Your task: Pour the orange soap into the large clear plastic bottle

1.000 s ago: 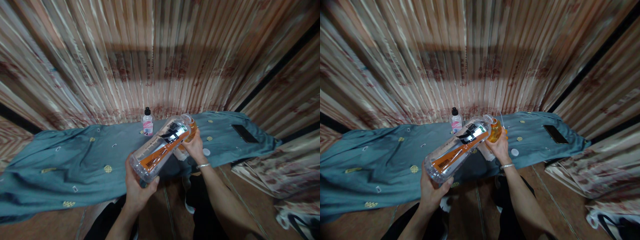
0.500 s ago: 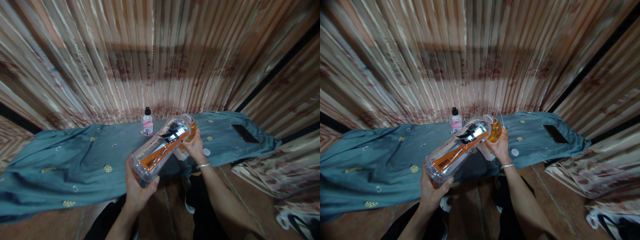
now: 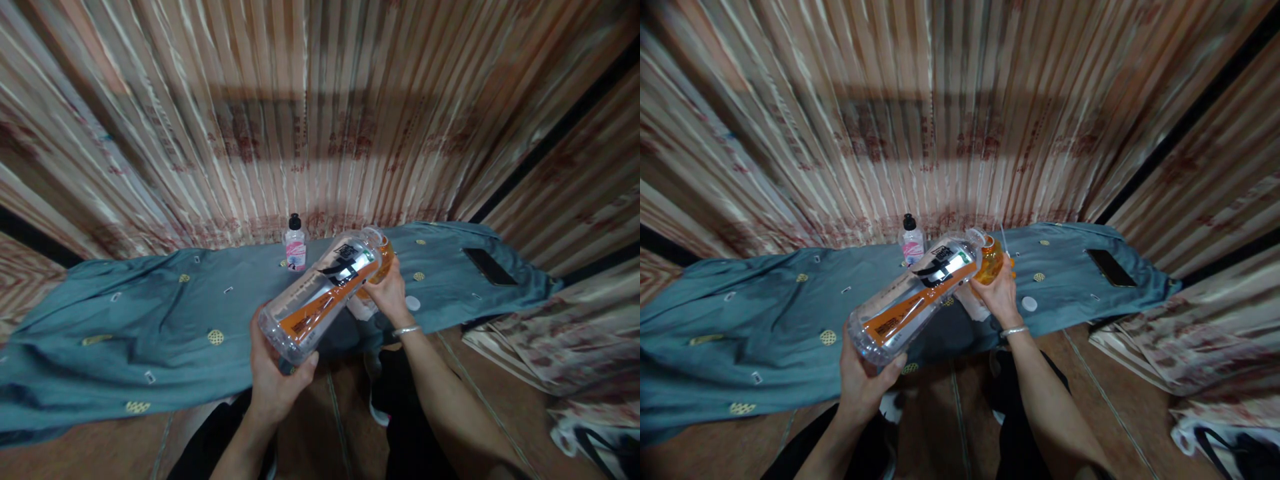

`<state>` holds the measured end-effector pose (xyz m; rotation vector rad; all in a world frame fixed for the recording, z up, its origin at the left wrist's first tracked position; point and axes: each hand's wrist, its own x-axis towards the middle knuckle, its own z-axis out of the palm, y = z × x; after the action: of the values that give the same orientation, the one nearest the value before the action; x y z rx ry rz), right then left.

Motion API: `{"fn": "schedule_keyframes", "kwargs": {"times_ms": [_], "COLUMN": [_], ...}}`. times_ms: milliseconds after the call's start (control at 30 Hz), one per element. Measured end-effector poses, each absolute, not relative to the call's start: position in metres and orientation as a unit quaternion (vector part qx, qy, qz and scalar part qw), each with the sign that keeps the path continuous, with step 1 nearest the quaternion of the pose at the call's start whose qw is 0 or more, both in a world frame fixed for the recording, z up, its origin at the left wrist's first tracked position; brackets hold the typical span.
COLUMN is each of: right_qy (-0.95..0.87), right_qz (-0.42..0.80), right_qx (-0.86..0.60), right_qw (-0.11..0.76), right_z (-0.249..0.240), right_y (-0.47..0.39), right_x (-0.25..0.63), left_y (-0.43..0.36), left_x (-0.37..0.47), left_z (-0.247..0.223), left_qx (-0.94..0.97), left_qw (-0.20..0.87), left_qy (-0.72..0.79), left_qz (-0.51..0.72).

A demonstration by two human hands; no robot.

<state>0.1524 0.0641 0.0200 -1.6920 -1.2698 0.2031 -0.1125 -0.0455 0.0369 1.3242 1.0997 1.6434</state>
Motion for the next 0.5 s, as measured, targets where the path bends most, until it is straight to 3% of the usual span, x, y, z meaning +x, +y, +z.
{"fn": "schedule_keyframes", "kwargs": {"times_ms": [500], "right_qy": [-0.523], "right_qz": [0.086], "right_qx": [-0.695], "right_qw": [0.486], "right_z": [0.0218], "right_y": [0.0637], "right_x": [0.1518], "left_y": [-0.0474], "left_x": [-0.1108], "left_z": [0.0435], "left_qx": [0.499], "left_qw": [0.388], "left_qy": [0.448], "left_qz": [0.632]}}
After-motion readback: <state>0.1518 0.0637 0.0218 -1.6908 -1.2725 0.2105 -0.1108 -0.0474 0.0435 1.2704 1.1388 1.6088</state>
